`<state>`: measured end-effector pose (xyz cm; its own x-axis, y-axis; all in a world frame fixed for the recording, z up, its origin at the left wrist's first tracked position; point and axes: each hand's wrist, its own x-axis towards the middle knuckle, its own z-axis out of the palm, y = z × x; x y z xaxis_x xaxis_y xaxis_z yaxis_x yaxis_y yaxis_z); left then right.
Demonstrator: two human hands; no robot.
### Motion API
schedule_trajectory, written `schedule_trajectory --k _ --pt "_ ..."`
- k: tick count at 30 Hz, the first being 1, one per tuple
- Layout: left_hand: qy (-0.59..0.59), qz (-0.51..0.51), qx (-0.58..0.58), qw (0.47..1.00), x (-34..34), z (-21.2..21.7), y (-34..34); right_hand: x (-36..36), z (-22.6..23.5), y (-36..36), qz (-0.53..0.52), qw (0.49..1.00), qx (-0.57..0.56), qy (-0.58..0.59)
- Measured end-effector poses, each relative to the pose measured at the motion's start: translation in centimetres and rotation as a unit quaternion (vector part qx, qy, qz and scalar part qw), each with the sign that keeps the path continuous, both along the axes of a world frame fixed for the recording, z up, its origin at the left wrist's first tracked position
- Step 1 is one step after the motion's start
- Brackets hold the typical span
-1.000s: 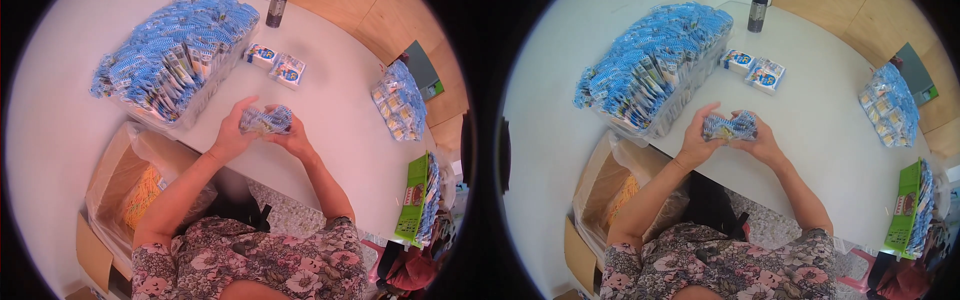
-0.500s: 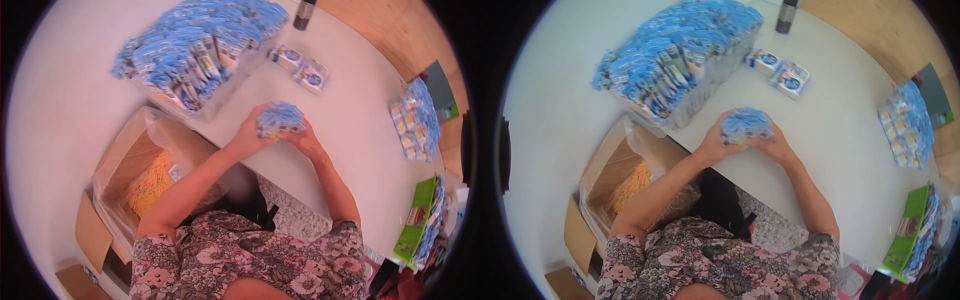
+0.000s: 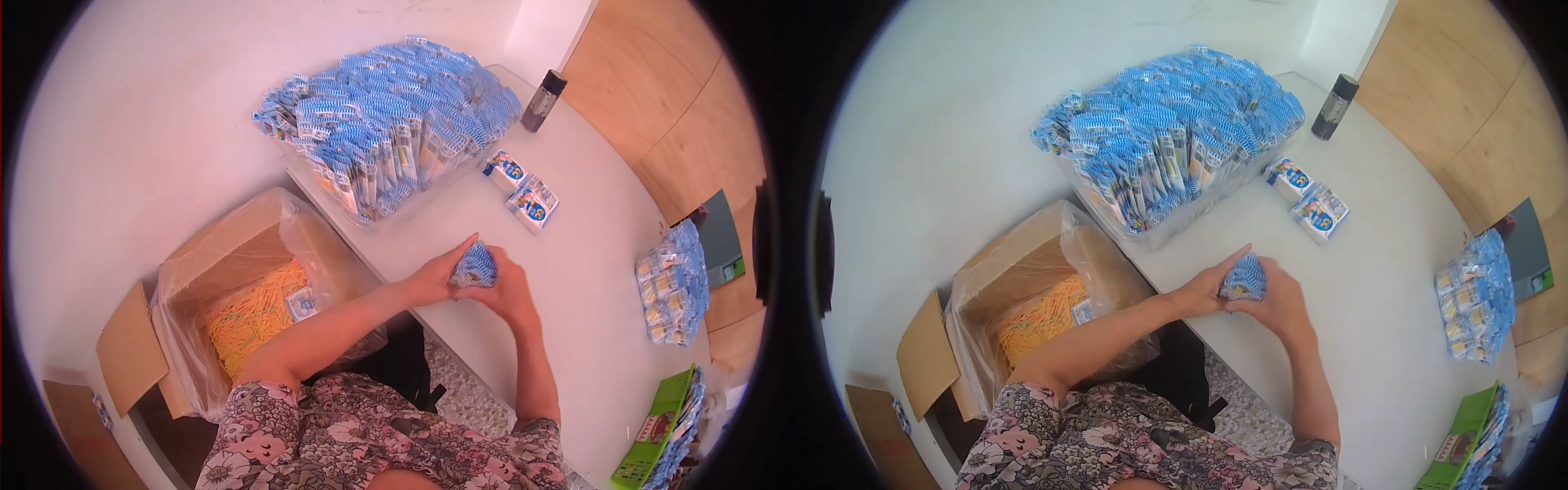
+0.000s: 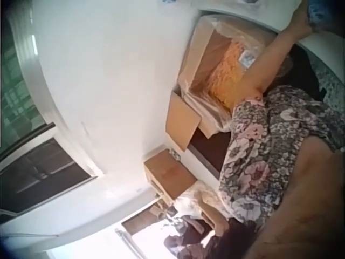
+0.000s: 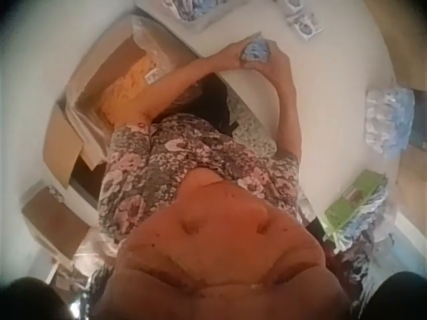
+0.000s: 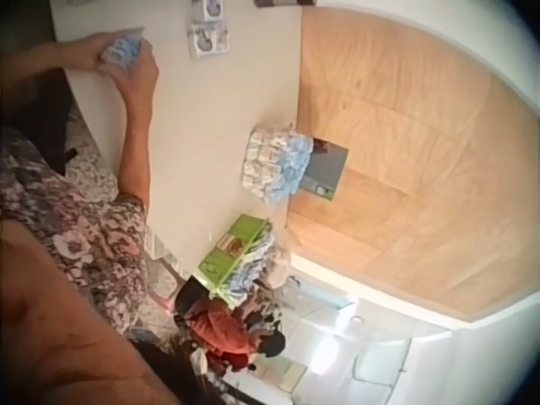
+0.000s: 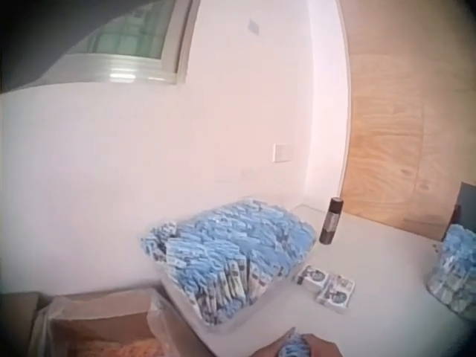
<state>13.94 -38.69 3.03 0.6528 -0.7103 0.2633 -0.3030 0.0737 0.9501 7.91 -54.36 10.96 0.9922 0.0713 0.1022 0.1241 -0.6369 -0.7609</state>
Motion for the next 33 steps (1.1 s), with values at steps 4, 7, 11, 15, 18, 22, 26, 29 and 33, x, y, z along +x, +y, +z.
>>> schedule_trajectory --k 4,7,11,15,18,22,26,29,33 --pt "-0.037 -0.024 0.062 0.997 -0.3 1.3 0.5 0.7 0.6 0.7 0.015 0.993 -0.11 0.026" --pt "-0.096 0.012 0.186 0.978 -0.9 3.9 1.1 0.7 -0.9 0.1 -0.011 0.998 0.026 0.059" --pt "-0.311 0.079 0.365 0.874 -1.3 10.2 3.4 0.8 -2.3 -1.0 -0.055 0.993 0.09 0.061" --pt "-0.594 0.146 0.36 0.704 4.8 14.2 5.9 1.5 0.6 -1.4 -0.052 0.98 0.183 0.05" --pt "-0.688 0.164 0.372 0.601 10.1 13.2 8.8 3.1 6.2 1.4 -0.033 0.973 0.226 0.021" --pt "-0.731 0.159 0.408 0.523 11.4 12.3 9.1 7.3 10.4 4.1 -0.021 0.997 0.058 -0.039" --pt "-0.688 0.137 0.481 0.526 11.2 12.8 10.0 11.4 12.1 7.0 -0.043 0.978 -0.151 -0.136" --pt "-0.693 0.126 0.48 0.524 10.7 13.1 10.4 14.3 11.5 8.9 -0.05 0.942 -0.266 -0.201" --pt "-0.671 0.113 0.443 0.583 10.8 13.2 11.4 15.8 9.0 10.8 -0.083 0.924 -0.261 -0.266"
